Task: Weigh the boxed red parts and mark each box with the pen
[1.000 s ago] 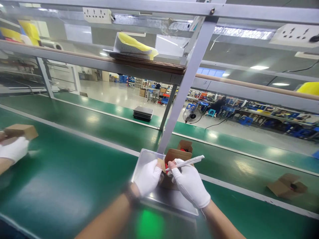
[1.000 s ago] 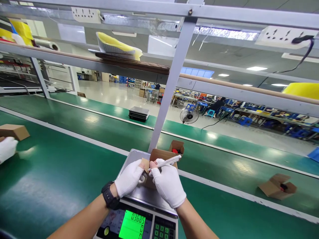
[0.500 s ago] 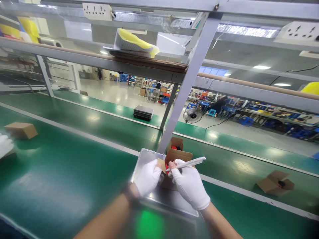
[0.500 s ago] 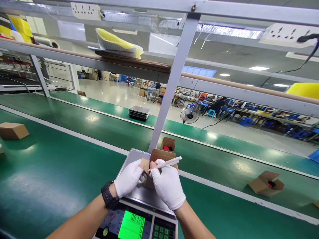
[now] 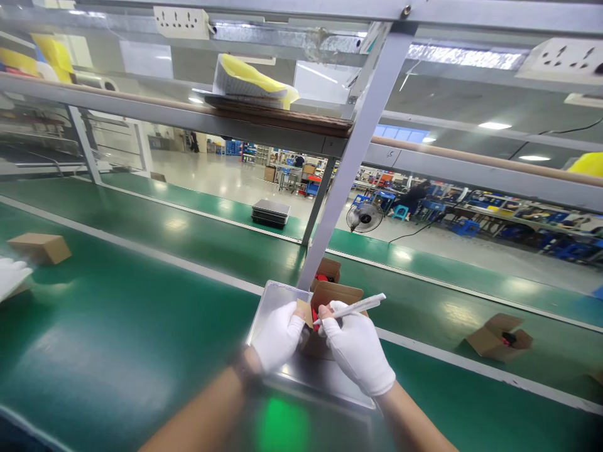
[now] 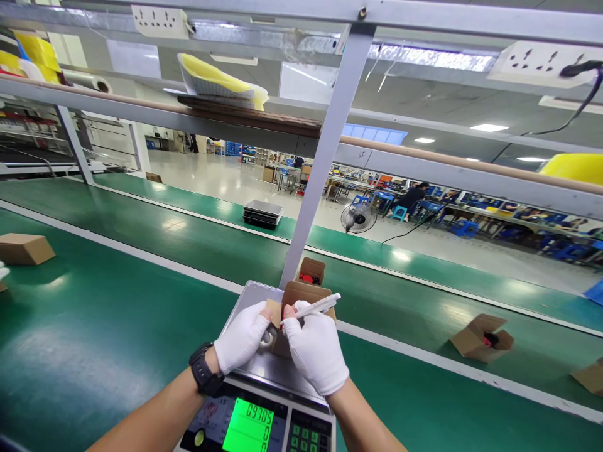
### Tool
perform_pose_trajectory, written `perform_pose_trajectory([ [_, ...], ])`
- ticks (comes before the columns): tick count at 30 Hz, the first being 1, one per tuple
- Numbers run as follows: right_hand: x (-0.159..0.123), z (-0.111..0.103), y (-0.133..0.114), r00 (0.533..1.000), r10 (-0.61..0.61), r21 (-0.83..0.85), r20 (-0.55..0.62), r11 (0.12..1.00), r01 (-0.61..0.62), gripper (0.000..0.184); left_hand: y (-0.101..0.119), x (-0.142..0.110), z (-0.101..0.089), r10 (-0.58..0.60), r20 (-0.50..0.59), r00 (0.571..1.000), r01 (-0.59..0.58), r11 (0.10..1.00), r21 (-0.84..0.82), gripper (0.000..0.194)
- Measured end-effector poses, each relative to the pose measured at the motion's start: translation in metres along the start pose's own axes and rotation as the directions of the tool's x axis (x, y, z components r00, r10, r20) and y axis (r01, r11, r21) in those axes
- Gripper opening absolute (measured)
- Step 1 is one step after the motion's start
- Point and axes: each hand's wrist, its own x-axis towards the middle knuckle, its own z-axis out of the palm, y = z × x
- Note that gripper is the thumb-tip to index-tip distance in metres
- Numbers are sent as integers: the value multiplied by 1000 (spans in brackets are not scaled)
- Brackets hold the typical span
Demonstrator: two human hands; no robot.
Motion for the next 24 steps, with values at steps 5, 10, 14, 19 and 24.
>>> perform_pose_trajectory([
  [5, -1, -2, -2, 999, 41, 70, 17, 997, -42, 36, 2, 0, -1, -6, 4, 1000, 6, 1000, 18, 36],
  [10, -1, -3, -5, 999, 37, 87, 16, 996, -38, 37, 1, 0, -1, 20, -2, 1000, -20, 1000, 15, 34],
  [14, 0, -1, -6, 999, 24, 65, 33, 998, -27, 38, 2, 0, 0, -8, -3, 1000, 8, 1000, -1, 35],
  [19, -7, -4, -4, 993, 116, 252, 15, 961, -116, 38, 1, -1, 0, 2, -15, 1000, -2, 1000, -3, 35],
  [24, -22, -36, 10, 916, 316, 674, -247, 735, -71, 30, 1, -5, -6, -63, -9, 998, 61, 993, -101, 40],
])
